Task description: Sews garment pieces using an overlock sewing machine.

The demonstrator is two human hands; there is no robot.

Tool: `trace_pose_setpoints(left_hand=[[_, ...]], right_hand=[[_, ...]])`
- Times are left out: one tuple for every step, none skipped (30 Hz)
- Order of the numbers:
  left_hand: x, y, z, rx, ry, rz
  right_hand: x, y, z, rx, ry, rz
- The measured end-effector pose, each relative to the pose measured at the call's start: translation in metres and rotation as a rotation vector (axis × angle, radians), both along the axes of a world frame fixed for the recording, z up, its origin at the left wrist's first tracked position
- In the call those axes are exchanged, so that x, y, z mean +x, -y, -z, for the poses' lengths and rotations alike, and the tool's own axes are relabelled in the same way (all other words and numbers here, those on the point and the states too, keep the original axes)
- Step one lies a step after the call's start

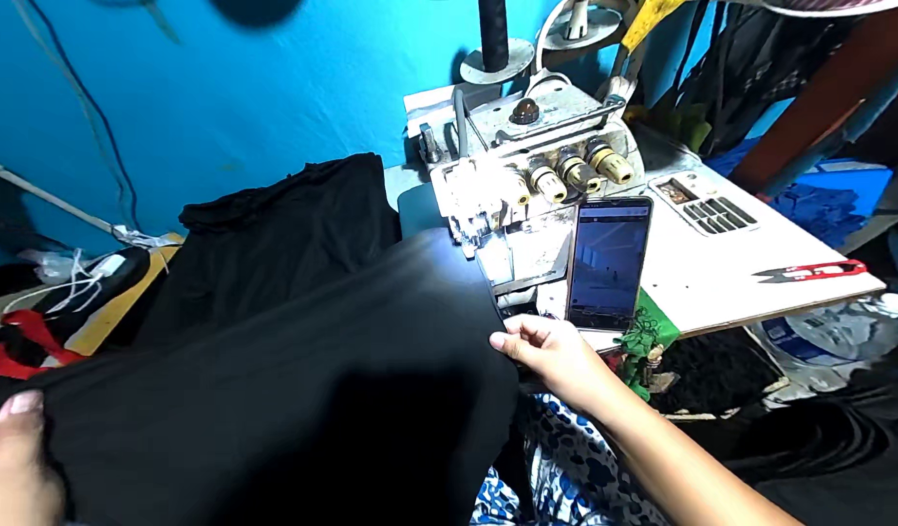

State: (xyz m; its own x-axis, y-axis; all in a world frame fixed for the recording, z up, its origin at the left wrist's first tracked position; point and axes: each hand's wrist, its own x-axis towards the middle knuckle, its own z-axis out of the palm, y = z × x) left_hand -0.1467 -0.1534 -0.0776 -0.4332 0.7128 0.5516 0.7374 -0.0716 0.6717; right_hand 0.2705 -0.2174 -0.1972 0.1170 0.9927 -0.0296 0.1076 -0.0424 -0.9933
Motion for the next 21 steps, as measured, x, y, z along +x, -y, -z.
trace_pose_setpoints(left_hand=[[0.001, -0.008, -0.005, -0.042, -0.021, -0.006], [-0.005, -0.017, -0.008, -0.116, -0.1, -0.012], [-0.017, -0.026, -0.006, -0.188, -0.214, 0.011], [-0.025, -0.031, -0.003, -0.24, -0.311, 0.031], [-0.025, -0.031, -0.001, -0.243, -0.355, 0.056], [-0.014, -0.022, 0.0, -0.212, -0.357, 0.104], [0.004, -0.005, -0.001, -0.185, -0.309, 0.195], [0.022, 0.014, 0.005, -0.144, -0.237, 0.311], [0.039, 0.033, 0.016, -0.094, -0.139, 0.455], [0.058, 0.052, 0.03, -0.089, -0.016, 0.631], [0.077, 0.072, 0.046, -0.187, 0.124, 0.799], [0.099, 0.093, 0.063, -0.351, 0.282, 0.921], [0.12, 0.113, 0.083, -0.546, 0.488, 0.984], [0.14, 0.131, 0.106, -0.753, 0.677, 0.967], [0.157, 0.147, 0.129, -0.956, 0.818, 0.895], [0.169, 0.161, 0.153, -1.129, 0.931, 0.8], [0.177, 0.172, 0.176, -1.235, 1.04, 0.695], [0.184, 0.18, 0.198, -1.258, 1.149, 0.602], [0.189, 0.185, 0.217, -1.22, 1.242, 0.549], [0.191, 0.188, 0.232, -1.163, 1.329, 0.556], [0.191, 0.189, 0.242, -1.1, 1.417, 0.582]], right_hand=[[0.0, -0.006, -0.001, 0.032, 0.019, 0.003], [-0.001, -0.012, -0.002, 0.056, 0.037, 0.005], [-0.003, -0.014, -0.001, 0.064, 0.041, 0.004], [-0.006, -0.012, 0.0, 0.053, 0.027, -0.004], [-0.01, -0.007, 0.0, 0.029, 0.011, -0.02], [-0.013, 0.001, 0.002, -0.004, 0.011, -0.056], [-0.016, 0.01, 0.01, -0.041, 0.018, -0.085], [-0.019, 0.021, 0.023, -0.073, 0.024, -0.112], [-0.023, 0.031, 0.038, -0.111, 0.029, -0.133], [-0.026, 0.042, 0.054, -0.152, 0.027, -0.15], [-0.029, 0.051, 0.071, -0.192, 0.025, -0.155], [-0.032, 0.059, 0.086, -0.226, 0.025, -0.158], [-0.034, 0.066, 0.097, -0.252, 0.027, -0.157], [-0.035, 0.072, 0.105, -0.269, 0.035, -0.159], [-0.036, 0.078, 0.111, -0.28, 0.045, -0.158], [-0.037, 0.085, 0.114, -0.288, 0.057, -0.161], [-0.036, 0.09, 0.117, -0.301, 0.063, -0.177], [-0.034, 0.094, 0.12, -0.315, 0.061, -0.204], [-0.033, 0.098, 0.123, -0.327, 0.059, -0.236], [-0.032, 0.103, 0.126, -0.339, 0.055, -0.262], [-0.031, 0.108, 0.127, -0.344, 0.036, -0.272]])
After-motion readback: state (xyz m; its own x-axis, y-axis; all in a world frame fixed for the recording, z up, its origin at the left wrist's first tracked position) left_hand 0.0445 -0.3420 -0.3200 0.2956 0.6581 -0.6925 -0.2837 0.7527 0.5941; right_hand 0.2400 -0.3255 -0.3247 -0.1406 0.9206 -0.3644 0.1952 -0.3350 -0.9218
